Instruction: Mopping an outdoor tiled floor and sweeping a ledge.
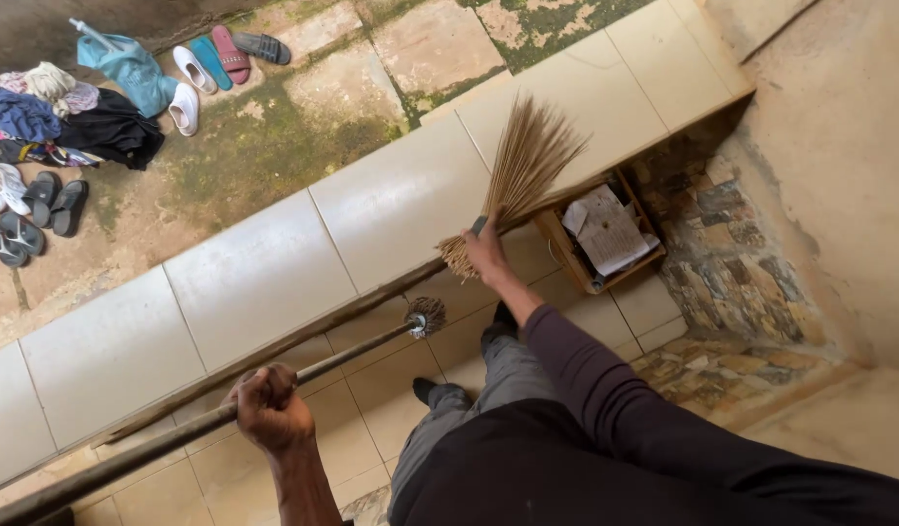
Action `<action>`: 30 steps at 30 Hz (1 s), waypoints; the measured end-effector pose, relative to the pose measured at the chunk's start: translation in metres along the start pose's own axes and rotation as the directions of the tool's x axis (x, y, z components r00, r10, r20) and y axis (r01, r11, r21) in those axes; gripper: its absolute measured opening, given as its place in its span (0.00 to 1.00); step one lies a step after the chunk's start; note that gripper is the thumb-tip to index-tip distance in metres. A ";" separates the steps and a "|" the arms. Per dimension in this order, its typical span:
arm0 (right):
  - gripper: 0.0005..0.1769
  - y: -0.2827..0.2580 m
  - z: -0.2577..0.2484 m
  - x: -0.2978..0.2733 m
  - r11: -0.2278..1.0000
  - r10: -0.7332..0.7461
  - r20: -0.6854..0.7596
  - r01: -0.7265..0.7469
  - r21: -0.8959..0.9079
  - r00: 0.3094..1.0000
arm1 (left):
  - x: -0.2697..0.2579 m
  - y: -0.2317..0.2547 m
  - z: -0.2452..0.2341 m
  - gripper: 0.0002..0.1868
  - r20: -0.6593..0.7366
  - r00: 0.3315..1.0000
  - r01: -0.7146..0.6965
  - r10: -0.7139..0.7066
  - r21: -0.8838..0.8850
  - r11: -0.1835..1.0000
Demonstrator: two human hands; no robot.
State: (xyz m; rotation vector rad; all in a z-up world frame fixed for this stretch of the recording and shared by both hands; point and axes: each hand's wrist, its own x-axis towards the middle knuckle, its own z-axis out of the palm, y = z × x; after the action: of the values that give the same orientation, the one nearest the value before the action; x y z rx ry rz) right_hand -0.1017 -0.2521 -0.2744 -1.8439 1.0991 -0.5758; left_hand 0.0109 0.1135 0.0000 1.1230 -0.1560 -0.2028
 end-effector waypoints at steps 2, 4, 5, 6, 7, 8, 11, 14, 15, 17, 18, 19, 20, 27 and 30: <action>0.53 -0.043 -0.040 -0.021 0.967 0.146 0.171 -0.177 0.183 0.974 | 0.003 -0.002 -0.020 0.22 0.008 1.000 0.022 -0.022 -0.036 0.999; 0.54 -0.093 -0.060 -0.034 0.917 0.217 0.211 -0.273 0.292 0.953 | 0.004 0.004 -0.030 0.22 0.019 1.000 0.006 -0.006 -0.039 0.999; 0.55 -0.114 -0.070 -0.045 0.838 0.288 0.270 -0.379 0.394 0.919 | 0.001 0.007 -0.035 0.22 0.026 1.000 -0.002 0.003 -0.026 1.000; 0.55 -0.102 -0.044 -0.033 0.838 0.294 0.263 -0.380 0.392 0.919 | 0.004 0.008 -0.040 0.22 0.031 1.000 0.005 -0.004 -0.030 1.000; 0.52 -0.089 -0.018 -0.025 0.856 0.236 0.276 -0.334 0.394 0.932 | 0.004 0.010 -0.045 0.22 0.030 1.000 0.011 -0.010 -0.020 1.000; 0.50 -0.075 0.007 -0.016 0.871 0.178 0.290 -0.287 0.398 0.940 | 0.004 0.012 -0.050 0.21 0.028 0.999 0.017 -0.017 -0.010 1.000; 0.52 -0.146 0.009 -0.024 0.967 -0.045 0.339 -0.045 0.252 0.940 | 0.004 0.023 -0.064 0.21 0.004 0.999 0.037 -0.037 -0.004 0.999; 0.58 -0.217 -0.010 -0.063 0.941 -0.336 0.456 0.312 0.131 0.824 | 0.005 0.032 -0.090 0.20 0.011 1.000 0.015 -0.015 -0.023 1.000; 0.58 -0.220 -0.013 -0.077 0.938 -0.345 0.471 0.322 0.132 0.812 | 0.004 0.035 -0.098 0.20 -0.008 1.000 0.006 -0.006 -0.027 1.000; 0.56 -0.223 -0.018 -0.102 0.862 0.103 0.432 -0.297 0.410 0.896 | 0.001 0.039 -0.114 0.21 -0.057 0.998 0.013 -0.014 -0.011 1.000; 0.56 -0.200 -0.017 -0.100 0.868 0.094 0.448 -0.293 0.401 0.889 | 0.001 0.040 -0.120 0.21 -0.078 0.997 0.005 -0.006 -0.015 1.000; 0.50 -0.177 -0.017 -0.099 0.866 0.100 0.321 -0.241 0.438 0.942 | 0.000 0.043 -0.127 0.21 -0.080 0.996 0.024 -0.027 -0.037 0.999; 0.45 -0.154 -0.018 -0.097 0.864 0.107 0.188 -0.185 0.469 0.976 | -0.001 0.045 -0.133 0.20 -0.082 0.996 0.042 -0.046 -0.059 0.997; 0.46 -0.102 0.024 0.032 0.876 0.483 -0.081 -0.482 0.034 0.872 | 0.005 0.059 -0.153 0.21 -0.061 0.997 0.036 -0.040 -0.065 0.997; 0.36 -0.132 0.069 0.064 0.830 0.549 0.382 -0.539 -0.142 0.744 | 0.014 0.063 -0.153 0.21 -0.066 0.998 0.012 -0.016 -0.056 0.998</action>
State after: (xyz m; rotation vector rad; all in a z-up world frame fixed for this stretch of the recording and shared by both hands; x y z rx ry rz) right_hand 0.0411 -0.2477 -0.1972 -1.4541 1.2717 0.1694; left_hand 0.0643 0.2702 -0.0074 1.0743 -0.0828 -0.1813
